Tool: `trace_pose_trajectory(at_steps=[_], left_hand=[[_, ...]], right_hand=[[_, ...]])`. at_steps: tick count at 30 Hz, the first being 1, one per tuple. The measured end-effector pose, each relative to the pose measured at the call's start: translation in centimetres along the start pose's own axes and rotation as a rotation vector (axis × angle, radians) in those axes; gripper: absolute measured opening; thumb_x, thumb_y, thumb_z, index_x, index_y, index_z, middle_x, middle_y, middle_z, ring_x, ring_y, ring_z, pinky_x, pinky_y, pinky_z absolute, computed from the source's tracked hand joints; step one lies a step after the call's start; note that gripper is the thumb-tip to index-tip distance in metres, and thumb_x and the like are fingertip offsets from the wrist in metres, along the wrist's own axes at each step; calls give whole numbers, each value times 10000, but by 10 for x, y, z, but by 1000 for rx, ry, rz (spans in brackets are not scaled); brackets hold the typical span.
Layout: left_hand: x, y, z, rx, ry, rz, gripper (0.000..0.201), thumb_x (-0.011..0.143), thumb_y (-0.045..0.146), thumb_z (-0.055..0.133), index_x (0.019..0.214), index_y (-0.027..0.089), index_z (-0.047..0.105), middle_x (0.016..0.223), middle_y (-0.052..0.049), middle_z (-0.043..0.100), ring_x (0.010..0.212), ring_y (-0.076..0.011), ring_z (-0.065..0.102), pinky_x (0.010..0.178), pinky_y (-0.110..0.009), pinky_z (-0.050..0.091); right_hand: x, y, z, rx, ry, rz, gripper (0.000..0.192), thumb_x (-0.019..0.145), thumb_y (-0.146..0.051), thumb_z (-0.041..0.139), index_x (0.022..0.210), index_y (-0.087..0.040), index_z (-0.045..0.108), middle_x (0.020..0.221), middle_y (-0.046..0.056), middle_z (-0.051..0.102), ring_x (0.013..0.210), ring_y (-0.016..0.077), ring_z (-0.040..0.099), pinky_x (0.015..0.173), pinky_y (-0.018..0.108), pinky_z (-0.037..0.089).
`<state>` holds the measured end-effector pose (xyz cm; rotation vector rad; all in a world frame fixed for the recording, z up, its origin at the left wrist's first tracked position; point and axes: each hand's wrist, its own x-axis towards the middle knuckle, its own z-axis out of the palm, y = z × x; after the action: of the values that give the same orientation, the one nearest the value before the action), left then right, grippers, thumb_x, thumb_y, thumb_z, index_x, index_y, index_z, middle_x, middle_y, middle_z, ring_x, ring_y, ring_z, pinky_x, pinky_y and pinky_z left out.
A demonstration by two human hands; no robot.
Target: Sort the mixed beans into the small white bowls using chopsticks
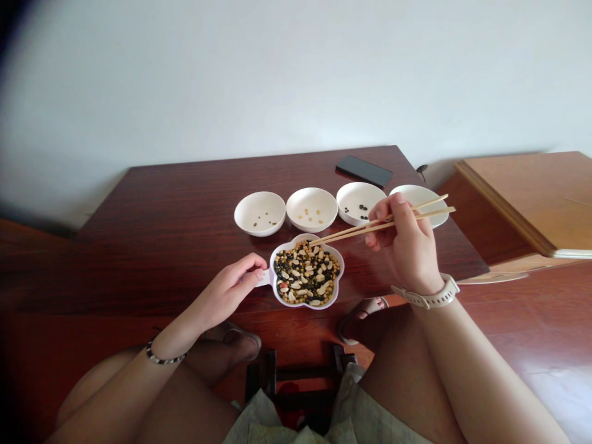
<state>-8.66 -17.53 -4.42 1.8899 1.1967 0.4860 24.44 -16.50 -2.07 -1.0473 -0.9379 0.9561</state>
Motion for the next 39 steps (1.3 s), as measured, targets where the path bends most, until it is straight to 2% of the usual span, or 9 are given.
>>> trace_pose_trajectory(at_steps=[6, 13, 18, 25, 31, 39], left_hand=[[0, -1, 0, 9, -1, 1, 237, 1104, 372, 461, 1063, 214, 633, 922, 12, 683, 792, -165, 567, 747, -295, 409], [0, 0, 0, 3, 2, 7, 243, 1100, 379, 456, 1066, 216, 633, 940, 2, 693, 817, -176, 584, 761, -296, 423], [1, 2, 1, 15, 6, 10, 247, 1095, 379, 451, 1061, 214, 632, 926, -3, 692, 808, -180, 586, 747, -297, 423], [2, 4, 2, 10, -3, 5, 244, 1101, 377, 455, 1055, 213, 630, 911, 8, 672, 787, -167, 563, 744, -298, 407], [3, 4, 2, 8, -9, 4, 237, 1105, 374, 458, 1055, 216, 627, 906, 14, 661, 784, -164, 555, 740, -296, 398], [2, 3, 2, -1, 3, -2, 235, 1098, 370, 464, 1054, 218, 637, 899, 18, 665, 774, -161, 548, 735, -294, 398]], right_hand=[[1, 0, -2, 14, 6, 0, 373, 1011, -494, 676, 765, -227, 592, 741, 11, 531, 515, 113, 545, 393, 262, 356], [-10, -1, 10, -6, -154, 120, 371, 1018, -522, 661, 816, -215, 617, 742, 13, 567, 550, 119, 572, 439, 242, 429], [-15, 4, 17, -30, -230, 146, 395, 1023, -568, 637, 834, -222, 618, 747, 19, 583, 572, 127, 583, 476, 240, 474], [-19, 10, 22, -35, -299, 151, 374, 1050, -559, 592, 875, -232, 635, 750, 25, 610, 608, 150, 598, 518, 270, 474], [-21, 17, 21, -52, -306, 160, 394, 1034, -601, 596, 876, -242, 627, 716, 20, 621, 606, 169, 614, 545, 294, 486], [-22, 12, 22, -76, -276, 122, 406, 1046, -596, 574, 855, -240, 620, 710, 28, 624, 608, 177, 610, 537, 300, 480]])
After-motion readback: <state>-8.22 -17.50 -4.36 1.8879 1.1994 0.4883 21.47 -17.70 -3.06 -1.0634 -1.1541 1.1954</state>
